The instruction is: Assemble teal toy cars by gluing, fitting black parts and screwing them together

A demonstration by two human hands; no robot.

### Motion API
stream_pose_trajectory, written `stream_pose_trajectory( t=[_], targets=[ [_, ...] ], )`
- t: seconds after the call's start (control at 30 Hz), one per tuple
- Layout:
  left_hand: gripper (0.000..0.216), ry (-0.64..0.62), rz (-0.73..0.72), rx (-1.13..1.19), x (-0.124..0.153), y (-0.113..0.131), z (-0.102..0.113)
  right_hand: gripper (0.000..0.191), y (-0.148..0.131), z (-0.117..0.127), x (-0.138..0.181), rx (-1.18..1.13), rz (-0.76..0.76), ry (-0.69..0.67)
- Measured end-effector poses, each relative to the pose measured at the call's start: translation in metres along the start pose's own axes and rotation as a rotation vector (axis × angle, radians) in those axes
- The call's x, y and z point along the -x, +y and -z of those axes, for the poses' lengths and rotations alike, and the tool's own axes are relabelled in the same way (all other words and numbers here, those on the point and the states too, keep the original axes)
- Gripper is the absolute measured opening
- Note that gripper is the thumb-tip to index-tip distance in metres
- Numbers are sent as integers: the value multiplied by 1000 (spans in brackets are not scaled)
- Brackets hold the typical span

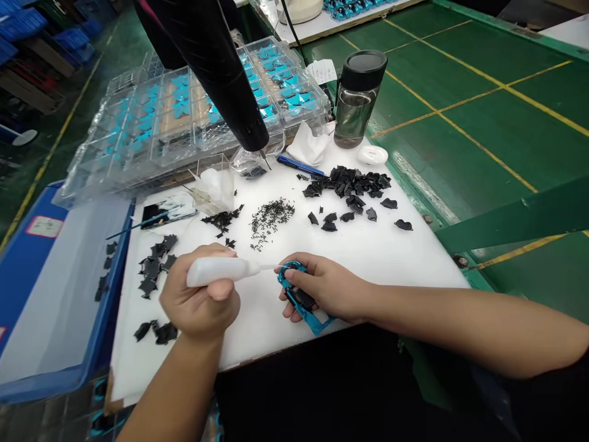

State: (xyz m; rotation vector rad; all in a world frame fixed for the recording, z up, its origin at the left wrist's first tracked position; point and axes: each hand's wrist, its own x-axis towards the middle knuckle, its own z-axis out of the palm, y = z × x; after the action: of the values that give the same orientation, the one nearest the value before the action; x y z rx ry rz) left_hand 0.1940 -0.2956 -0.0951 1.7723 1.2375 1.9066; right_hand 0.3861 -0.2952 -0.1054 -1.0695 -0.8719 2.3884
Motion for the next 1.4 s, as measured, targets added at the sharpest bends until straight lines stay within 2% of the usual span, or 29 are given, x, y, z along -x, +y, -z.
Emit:
stream_pose_trajectory(
  t=[0.3,0.67,0.93,1.4],
  targets=[
    [27,-139,-64,6,8,-5,-6,9,-2,-1,1,2,-7,-17],
    [25,-142,22,1,9,1,-8,10,0,0,1,-29,21,-21],
    [23,-158,-45,37,9,-1,-9,10,0,0,1,-27,21,-23],
    [23,-161,-28,20,9,1,-9,10,0,-1,1,-41,12,-13]
  ],
)
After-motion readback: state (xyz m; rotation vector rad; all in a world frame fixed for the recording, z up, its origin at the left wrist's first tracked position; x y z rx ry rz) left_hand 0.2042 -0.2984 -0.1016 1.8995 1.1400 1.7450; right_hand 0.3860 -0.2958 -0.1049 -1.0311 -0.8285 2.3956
